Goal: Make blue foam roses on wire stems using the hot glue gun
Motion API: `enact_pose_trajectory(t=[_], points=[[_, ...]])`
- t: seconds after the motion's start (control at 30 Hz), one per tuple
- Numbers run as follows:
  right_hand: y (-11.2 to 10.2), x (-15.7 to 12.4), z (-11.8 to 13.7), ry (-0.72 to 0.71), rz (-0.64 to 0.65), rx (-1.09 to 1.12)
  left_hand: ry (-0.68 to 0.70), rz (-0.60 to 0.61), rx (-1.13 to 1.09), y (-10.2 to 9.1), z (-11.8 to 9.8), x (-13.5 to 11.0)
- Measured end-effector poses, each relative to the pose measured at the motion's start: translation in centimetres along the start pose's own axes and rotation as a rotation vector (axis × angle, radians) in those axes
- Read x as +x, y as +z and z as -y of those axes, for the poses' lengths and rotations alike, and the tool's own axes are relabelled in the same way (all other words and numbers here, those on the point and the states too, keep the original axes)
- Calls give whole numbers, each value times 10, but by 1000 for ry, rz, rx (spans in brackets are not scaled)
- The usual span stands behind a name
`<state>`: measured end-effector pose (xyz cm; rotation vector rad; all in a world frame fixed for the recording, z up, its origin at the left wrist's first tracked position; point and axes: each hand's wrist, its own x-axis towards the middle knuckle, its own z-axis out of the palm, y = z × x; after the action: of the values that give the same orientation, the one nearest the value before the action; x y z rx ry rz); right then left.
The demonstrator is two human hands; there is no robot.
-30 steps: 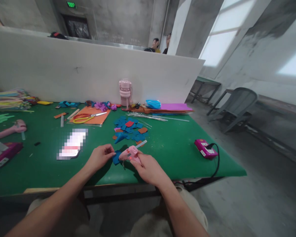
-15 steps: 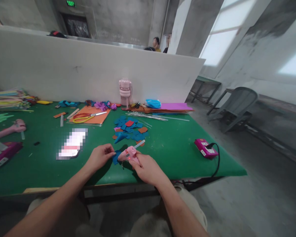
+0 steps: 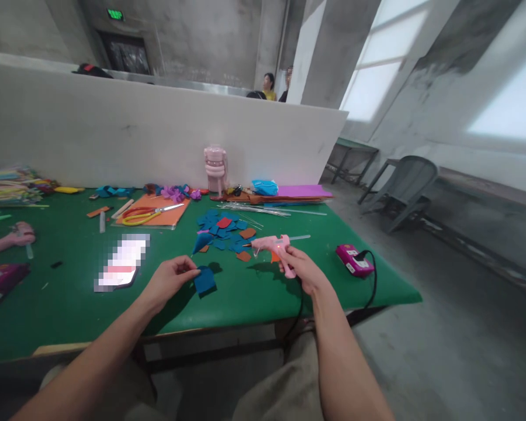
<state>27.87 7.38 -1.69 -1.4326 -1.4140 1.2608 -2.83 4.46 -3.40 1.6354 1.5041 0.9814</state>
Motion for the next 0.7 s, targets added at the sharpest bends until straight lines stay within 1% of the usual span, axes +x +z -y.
enact_pose_trajectory(t=[0.07,0.13,0.23,0.3,0.37,0.43,0.5,0.53,0.57,0.6,0.63,0.67,0.7], points=[[-11,12,-12,23,-69,-40,-44,-8,-103,-2,-4,-2],[-17,21,-22,48,-125,-96,-98,-11,-197,-3,-8,-4],[-17,27,-32,71,-195,-210,-135,3,-271,-3,-11,-8],[-15,26,-34,81,-244,-302,-140,14,-301,-3,-12,-11],[-14,22,-31,80,-309,-393,-140,26,-327,-4,-13,-13],[-9,16,-23,60,-401,-465,-138,45,-352,-6,-14,-15],[6,7,-11,-5,-496,-500,-139,71,-367,-9,-16,-16],[17,1,-4,-64,-522,-505,-139,80,-368,-10,-18,-17],[31,-4,2,-187,-499,-481,-137,84,-364,-11,-19,-18],[47,-10,8,-292,-382,-413,-133,82,-354,-11,-21,-18],[64,-16,14,-334,-231,-302,-125,73,-338,-12,-22,-19],[80,-21,18,-319,-72,-170,-114,61,-317,-11,-24,-19],[95,-25,21,-279,54,-62,-98,47,-292,-11,-25,-19]])
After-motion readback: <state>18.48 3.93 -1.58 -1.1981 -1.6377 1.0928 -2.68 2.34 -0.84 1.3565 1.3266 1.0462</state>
